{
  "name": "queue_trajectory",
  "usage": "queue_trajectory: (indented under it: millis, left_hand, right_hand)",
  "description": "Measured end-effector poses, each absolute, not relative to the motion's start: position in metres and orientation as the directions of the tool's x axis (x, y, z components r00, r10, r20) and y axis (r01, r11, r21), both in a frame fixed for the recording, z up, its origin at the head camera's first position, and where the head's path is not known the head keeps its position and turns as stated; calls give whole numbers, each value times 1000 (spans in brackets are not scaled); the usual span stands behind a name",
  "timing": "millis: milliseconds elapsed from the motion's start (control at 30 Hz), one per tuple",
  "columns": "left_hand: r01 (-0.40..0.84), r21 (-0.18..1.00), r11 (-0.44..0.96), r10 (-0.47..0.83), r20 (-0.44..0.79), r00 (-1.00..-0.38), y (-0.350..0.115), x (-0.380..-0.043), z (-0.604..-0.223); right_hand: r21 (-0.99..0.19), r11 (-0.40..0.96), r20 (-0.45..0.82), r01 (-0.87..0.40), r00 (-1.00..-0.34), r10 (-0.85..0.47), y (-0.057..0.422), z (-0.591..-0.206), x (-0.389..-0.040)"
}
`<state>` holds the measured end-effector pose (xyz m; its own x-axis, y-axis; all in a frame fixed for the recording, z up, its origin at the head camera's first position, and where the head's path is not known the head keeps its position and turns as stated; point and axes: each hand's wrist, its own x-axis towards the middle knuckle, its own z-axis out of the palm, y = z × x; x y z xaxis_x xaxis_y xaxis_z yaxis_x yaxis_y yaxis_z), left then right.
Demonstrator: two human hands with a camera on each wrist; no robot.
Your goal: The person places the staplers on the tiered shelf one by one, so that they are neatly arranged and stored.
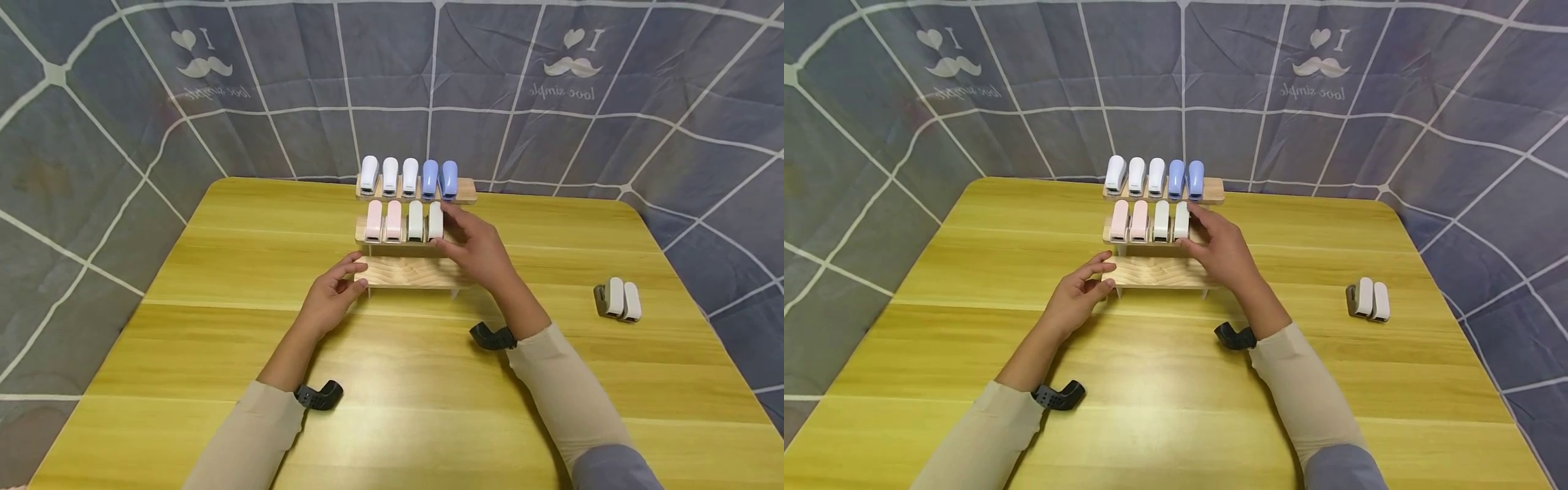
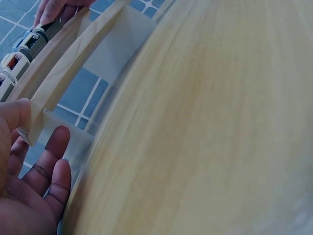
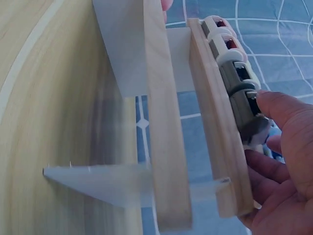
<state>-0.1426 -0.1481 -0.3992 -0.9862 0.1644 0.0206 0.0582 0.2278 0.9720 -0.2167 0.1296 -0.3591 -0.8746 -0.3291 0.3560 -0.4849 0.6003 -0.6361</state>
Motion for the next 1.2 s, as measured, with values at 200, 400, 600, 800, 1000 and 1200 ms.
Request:
queue_trajectory:
  millis: [200, 400, 600, 800, 1000, 1200]
  left_hand:
    - [62, 973, 222, 163, 25, -986, -149, -142, -400]
    - [61, 973, 223, 159, 25, -987, -148, -143, -399]
    - [61, 973, 225, 159, 25, -987, -148, -142, -399]
    - [56, 970, 235, 153, 19, -988, -147, -141, -399]
    - [58, 973, 222, 156, 23, -988, -147, -141, -398]
    - [80, 974, 214, 148, 48, -988, -151, -155, -428]
  right_hand:
    - [-619, 596, 390, -512, -859, -333, 149, -354, -203]
    - [-554, 649, 429, -521, -847, -314, 193, -349, -187]
    - [-490, 740, 390, -461, -875, -287, 246, -351, -163]
    - [-464, 802, 367, -377, -905, -213, 301, -352, -134]
    - [-505, 824, 334, -257, -938, -88, 346, -357, -113]
    - [-531, 819, 311, -218, -949, -51, 377, -366, -105]
